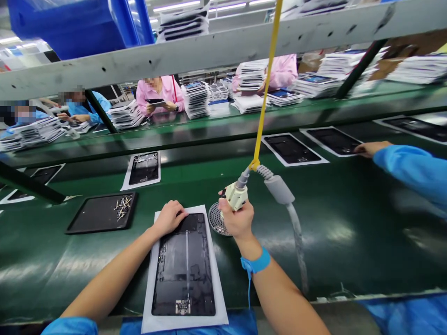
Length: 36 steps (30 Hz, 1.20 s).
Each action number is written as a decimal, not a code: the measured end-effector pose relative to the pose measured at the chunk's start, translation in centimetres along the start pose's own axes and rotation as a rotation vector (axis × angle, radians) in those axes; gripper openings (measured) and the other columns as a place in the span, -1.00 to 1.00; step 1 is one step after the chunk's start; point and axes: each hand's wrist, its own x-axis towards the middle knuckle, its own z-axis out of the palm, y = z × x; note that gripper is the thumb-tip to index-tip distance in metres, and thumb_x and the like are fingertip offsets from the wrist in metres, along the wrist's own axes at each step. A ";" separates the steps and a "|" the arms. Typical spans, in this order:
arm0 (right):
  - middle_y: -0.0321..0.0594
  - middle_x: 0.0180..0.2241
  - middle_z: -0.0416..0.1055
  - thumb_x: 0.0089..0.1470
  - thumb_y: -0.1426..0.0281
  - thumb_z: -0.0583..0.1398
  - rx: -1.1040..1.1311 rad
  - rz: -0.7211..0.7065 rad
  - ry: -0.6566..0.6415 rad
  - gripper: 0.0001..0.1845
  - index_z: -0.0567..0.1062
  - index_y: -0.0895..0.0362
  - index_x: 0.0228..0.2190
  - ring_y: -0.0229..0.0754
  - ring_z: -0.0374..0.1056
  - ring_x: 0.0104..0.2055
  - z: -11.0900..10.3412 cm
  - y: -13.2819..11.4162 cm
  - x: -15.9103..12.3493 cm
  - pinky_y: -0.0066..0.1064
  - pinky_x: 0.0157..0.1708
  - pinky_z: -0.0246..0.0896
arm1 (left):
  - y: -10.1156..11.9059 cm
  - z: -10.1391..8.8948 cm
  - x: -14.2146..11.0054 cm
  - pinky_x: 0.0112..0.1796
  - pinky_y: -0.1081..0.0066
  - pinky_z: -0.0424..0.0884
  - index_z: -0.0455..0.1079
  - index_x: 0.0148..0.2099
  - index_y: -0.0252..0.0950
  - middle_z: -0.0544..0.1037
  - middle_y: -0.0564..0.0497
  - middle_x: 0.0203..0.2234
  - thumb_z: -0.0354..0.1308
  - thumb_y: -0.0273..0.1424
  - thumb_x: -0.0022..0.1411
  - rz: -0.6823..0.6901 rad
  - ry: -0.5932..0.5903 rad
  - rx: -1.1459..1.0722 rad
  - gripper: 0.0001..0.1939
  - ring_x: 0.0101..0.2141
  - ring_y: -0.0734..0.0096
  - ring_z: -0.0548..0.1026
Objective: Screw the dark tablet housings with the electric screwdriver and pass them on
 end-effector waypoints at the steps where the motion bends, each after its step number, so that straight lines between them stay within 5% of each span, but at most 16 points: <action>1: -0.24 -0.47 0.55 0.10 0.24 0.32 0.007 0.004 -0.002 -0.76 0.56 0.15 -0.27 -0.21 0.46 -0.54 0.0 0.0 0.0 -0.34 -0.44 0.45 | 0.0 0.0 -0.2 -0.12 0.26 0.33 0.50 -0.27 -0.27 0.54 -0.07 -0.27 0.17 -0.33 0.44 0.001 0.003 0.006 -0.79 -0.17 0.22 0.44; 9: -0.23 -0.46 0.55 0.13 0.20 0.32 0.002 0.010 -0.020 -0.72 0.54 0.14 -0.23 -0.20 0.46 -0.54 0.0 0.3 -0.2 -0.33 -0.46 0.46 | 0.7 -0.1 -0.7 -0.13 0.23 0.32 0.45 -0.27 -0.26 0.52 -0.10 -0.24 0.12 -0.30 0.46 -0.061 -0.014 0.058 -0.77 -0.15 0.18 0.42; 19: -0.22 -0.45 0.53 0.10 0.21 0.36 0.030 0.030 -0.004 -0.73 0.53 0.14 -0.27 -0.15 0.47 -0.49 -0.1 0.9 -0.4 -0.28 -0.45 0.44 | 0.7 -1.0 -1.4 -0.01 0.18 0.39 0.50 -0.02 -0.23 0.55 -0.09 -0.09 0.25 -0.24 0.38 -0.088 0.012 0.017 -0.78 -0.01 0.13 0.46; 24: -0.26 -0.54 0.50 0.09 0.12 0.37 0.025 0.001 0.028 -0.69 0.54 0.10 -0.29 -0.02 0.54 -0.38 0.1 0.6 -0.4 -0.20 -0.36 0.47 | -5.4 -6.9 -3.8 0.02 0.31 0.43 0.56 -0.10 -0.24 0.60 -0.06 -0.18 0.10 -0.35 0.44 -0.126 0.087 0.000 -0.80 -0.08 0.27 0.54; 29: -0.24 -0.52 0.51 0.12 0.14 0.35 0.011 -0.023 0.002 -0.73 0.53 0.07 -0.42 -0.01 0.56 -0.32 0.1 0.7 -0.5 -0.17 -0.26 0.49 | -13.8 -13.2 -8.4 -0.02 0.30 0.47 0.60 -0.14 -0.25 0.62 -0.12 -0.13 0.02 -0.41 0.43 -0.378 0.031 0.362 -0.71 -0.10 0.19 0.58; 32: -0.26 -0.54 0.49 0.13 0.17 0.34 0.011 -0.055 -0.003 -0.74 0.53 0.07 -0.46 -0.02 0.56 -0.32 0.1 0.5 -0.5 -0.18 -0.24 0.49 | -15.8 -14.1 -9.7 -0.02 0.32 0.47 0.60 -0.09 -0.24 0.61 -0.13 -0.08 -0.02 -0.46 0.42 -0.373 -0.125 0.502 -0.68 -0.12 0.19 0.60; 36: -0.24 -0.54 0.49 0.13 0.18 0.34 0.002 -0.050 0.001 -0.70 0.51 0.07 -0.53 -0.03 0.56 -0.33 0.2 0.4 -0.5 -0.23 -0.30 0.48 | -15.5 -13.6 -9.4 -0.10 0.31 0.49 0.58 -0.12 -0.31 0.58 -0.19 -0.12 -0.03 -0.52 0.38 -0.333 -0.247 0.582 -0.68 -0.22 0.20 0.61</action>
